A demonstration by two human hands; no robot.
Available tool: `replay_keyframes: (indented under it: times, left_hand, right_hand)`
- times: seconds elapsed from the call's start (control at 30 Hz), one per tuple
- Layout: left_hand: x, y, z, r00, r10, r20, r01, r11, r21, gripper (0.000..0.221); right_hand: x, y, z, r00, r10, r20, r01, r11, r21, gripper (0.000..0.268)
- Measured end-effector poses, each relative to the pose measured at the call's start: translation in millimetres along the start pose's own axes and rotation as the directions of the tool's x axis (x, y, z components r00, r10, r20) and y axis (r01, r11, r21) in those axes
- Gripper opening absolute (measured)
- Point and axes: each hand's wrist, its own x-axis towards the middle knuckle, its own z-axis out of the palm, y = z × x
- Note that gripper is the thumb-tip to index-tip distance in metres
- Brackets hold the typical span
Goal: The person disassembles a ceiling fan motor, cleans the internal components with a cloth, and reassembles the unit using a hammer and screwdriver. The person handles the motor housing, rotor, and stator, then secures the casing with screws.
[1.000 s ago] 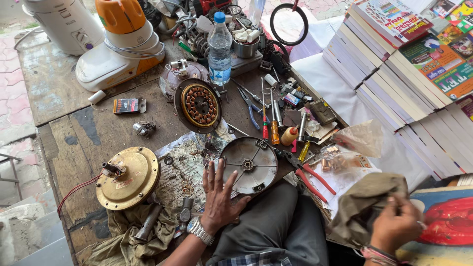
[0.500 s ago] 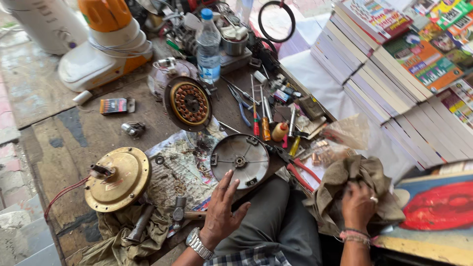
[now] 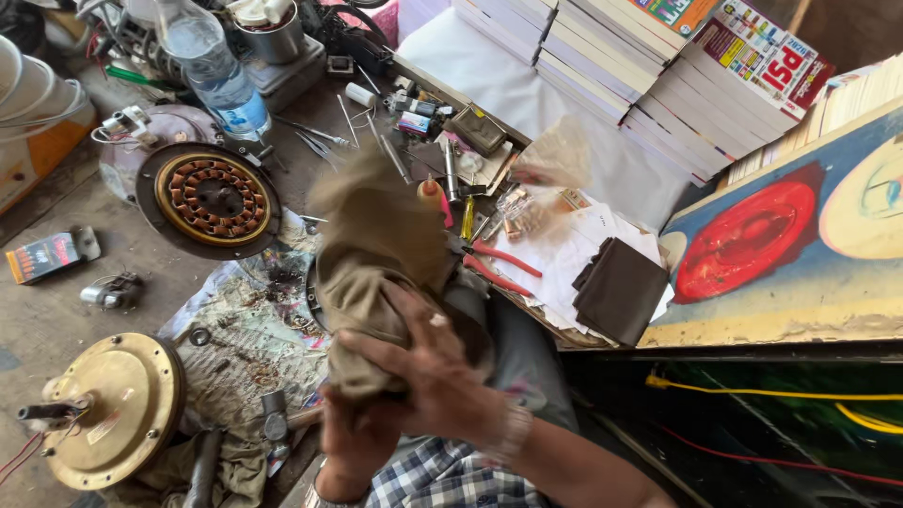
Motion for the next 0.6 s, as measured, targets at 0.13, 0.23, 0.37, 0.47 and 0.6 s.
replay_keyframes:
  times: [0.13,0.23,0.37,0.47,0.6]
  left_hand:
    - [-13.6,2.6,-32.9,1.000,-0.005,0.018,0.004,0.999,0.048,0.102]
    - [-26.0,4.1,-42.9,0.998,-0.033,0.044,0.027,0.992,0.120,0.112]
    - [-19.0,7.8,-43.6,0.964,-0.141,0.226,0.138,0.990,0.028,0.108]
    - [-18.8,11.8,-29.5,0.962,0.008,0.273,0.023,0.994,-0.109,0.079]
    - [-7.2,42.3,-2.9,0.914,0.232,-0.333,-0.240,0.971,0.019,0.044]
  right_hand:
    - [38.5,-6.0,20.7,0.992,0.042,-0.120,-0.022,0.987,0.159,0.016]
    - [38.7,-1.3,35.9,0.984,0.059,-0.167,-0.004,0.949,0.315,0.025]
    - [19.9,13.2,65.9,0.942,0.312,-0.123,-0.170,0.760,0.628,0.030]
    - [11.4,27.6,71.0,0.821,0.569,0.042,-0.284,0.344,0.895,0.023]
    - [28.3,47.3,42.8,0.705,0.706,0.061,-0.145,0.060,0.988,0.019]
